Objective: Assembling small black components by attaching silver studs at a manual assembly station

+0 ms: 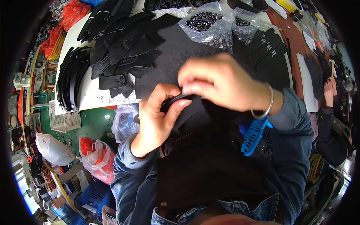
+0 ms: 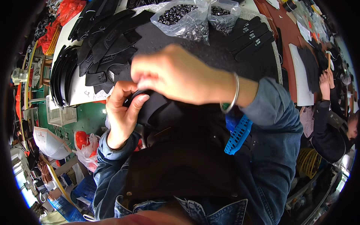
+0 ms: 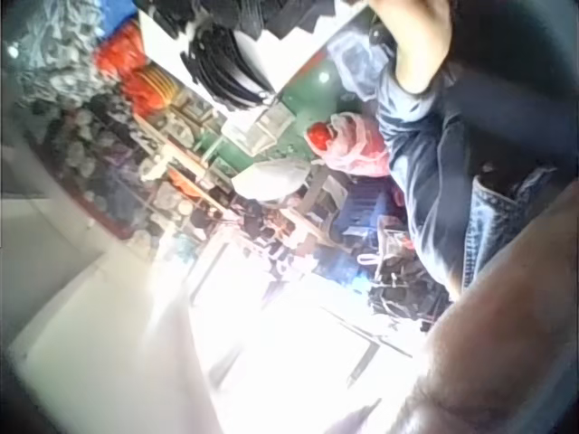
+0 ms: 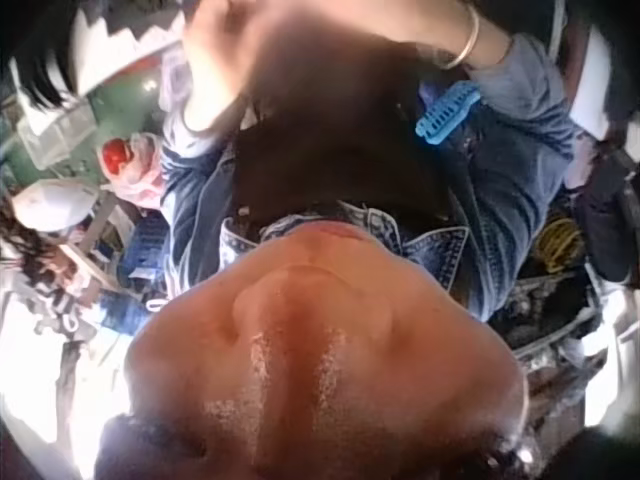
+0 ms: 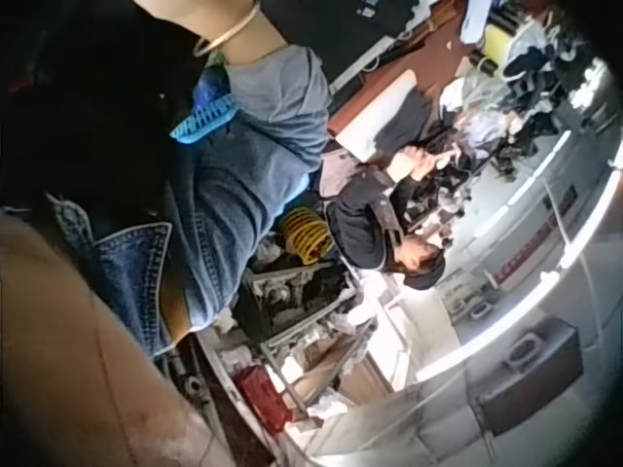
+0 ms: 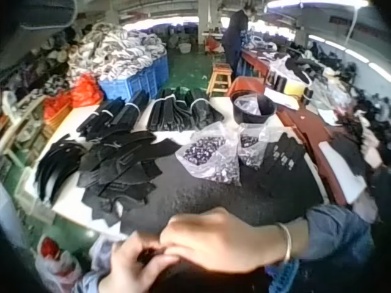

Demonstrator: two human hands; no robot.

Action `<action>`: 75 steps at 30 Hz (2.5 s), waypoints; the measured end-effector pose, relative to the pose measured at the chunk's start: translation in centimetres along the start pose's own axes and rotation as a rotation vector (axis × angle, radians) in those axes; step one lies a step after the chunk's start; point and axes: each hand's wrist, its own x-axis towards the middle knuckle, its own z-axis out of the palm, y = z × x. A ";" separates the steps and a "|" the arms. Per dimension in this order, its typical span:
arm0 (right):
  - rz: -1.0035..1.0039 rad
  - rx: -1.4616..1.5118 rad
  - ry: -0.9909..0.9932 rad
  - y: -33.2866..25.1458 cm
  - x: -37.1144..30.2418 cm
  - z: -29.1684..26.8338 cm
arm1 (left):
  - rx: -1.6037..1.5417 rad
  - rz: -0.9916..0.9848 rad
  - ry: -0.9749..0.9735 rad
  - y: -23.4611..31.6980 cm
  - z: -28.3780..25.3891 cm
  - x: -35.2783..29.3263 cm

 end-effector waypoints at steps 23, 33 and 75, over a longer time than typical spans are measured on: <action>0.111 0.278 -0.147 -0.1 -0.9 0.5 | 0.068 0.423 0.067 0.1 0.1 0.4; 0.060 0.138 0.025 -1.7 -2.5 1.2 | 0.061 0.499 0.032 1.1 0.3 0.0; 0.316 -0.261 0.419 1.7 -7.6 -6.9 | 0.884 -0.091 -0.117 -9.9 -10.9 12.9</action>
